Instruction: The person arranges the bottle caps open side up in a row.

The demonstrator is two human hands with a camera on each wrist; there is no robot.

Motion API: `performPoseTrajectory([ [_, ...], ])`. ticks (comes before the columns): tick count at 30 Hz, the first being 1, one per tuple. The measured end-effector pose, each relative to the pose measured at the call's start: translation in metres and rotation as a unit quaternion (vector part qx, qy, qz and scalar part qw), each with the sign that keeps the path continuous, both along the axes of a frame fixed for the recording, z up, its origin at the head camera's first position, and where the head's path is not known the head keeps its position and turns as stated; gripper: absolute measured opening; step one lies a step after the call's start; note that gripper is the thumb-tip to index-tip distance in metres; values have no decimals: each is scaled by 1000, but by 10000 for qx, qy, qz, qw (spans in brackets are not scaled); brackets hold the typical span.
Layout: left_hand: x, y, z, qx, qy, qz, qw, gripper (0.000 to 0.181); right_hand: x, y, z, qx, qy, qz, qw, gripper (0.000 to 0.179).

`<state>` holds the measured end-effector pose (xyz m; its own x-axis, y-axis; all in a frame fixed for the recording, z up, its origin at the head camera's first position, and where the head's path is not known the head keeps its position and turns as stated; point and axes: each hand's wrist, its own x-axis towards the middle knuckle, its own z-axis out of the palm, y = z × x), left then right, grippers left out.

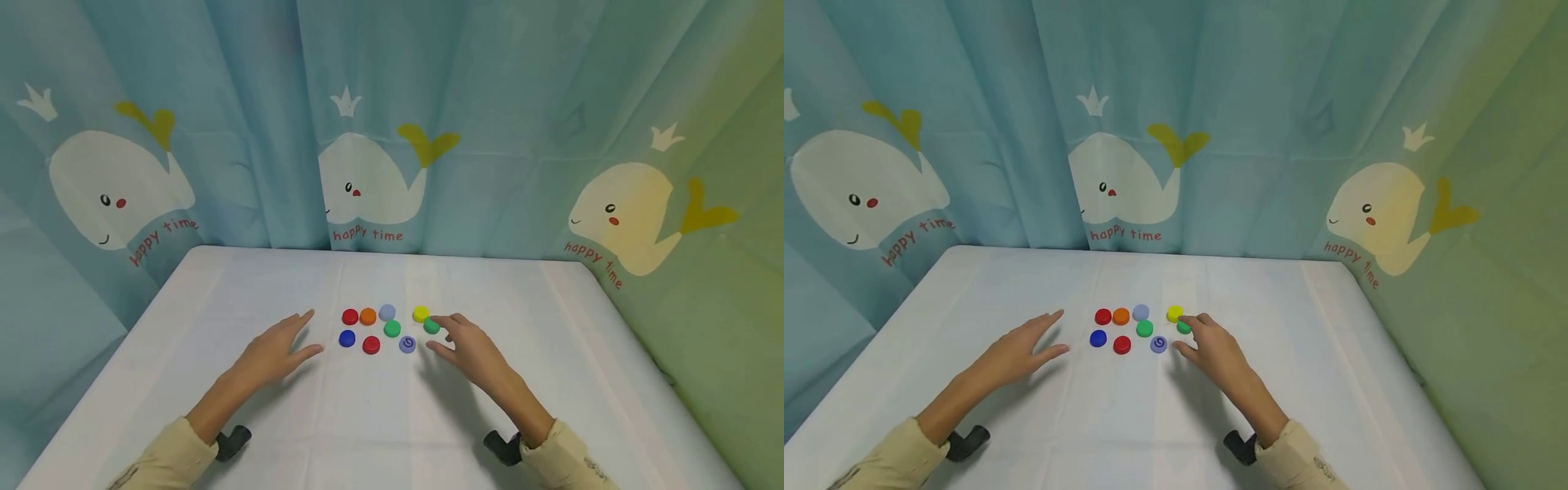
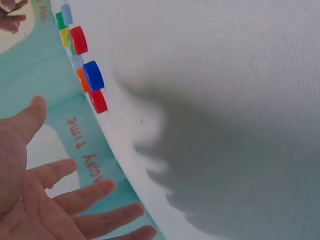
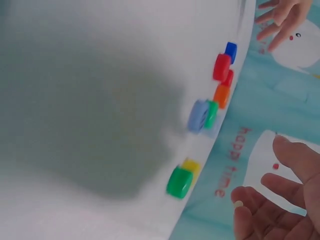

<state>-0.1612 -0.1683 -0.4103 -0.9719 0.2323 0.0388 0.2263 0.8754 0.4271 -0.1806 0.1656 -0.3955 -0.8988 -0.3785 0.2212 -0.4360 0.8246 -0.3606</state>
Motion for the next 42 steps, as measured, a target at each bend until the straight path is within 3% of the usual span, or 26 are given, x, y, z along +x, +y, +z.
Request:
performPoseTrajectory([
  [6,-3,2,0,386,465,52,9982,64,-10,-26,7,45,-132,190,9997,44],
  [11,-4,5,2,705,752,133,9946,57,-15,-43,9,-232,-544,401,9974,41],
  [19,-14,12,6,495,19,488,9976,48,-25,-55,6,-461,-770,430,9950,38],
  [25,-27,13,6,501,-248,567,9968,47,-34,-66,5,-447,-1015,578,9921,37],
  [35,-42,21,1,933,-982,367,9901,48,-39,-93,-1,-412,-1375,521,9883,39],
  [42,-46,25,-4,1286,-1170,-23,9848,41,-36,-109,-17,-49,-1112,516,9925,30],
])
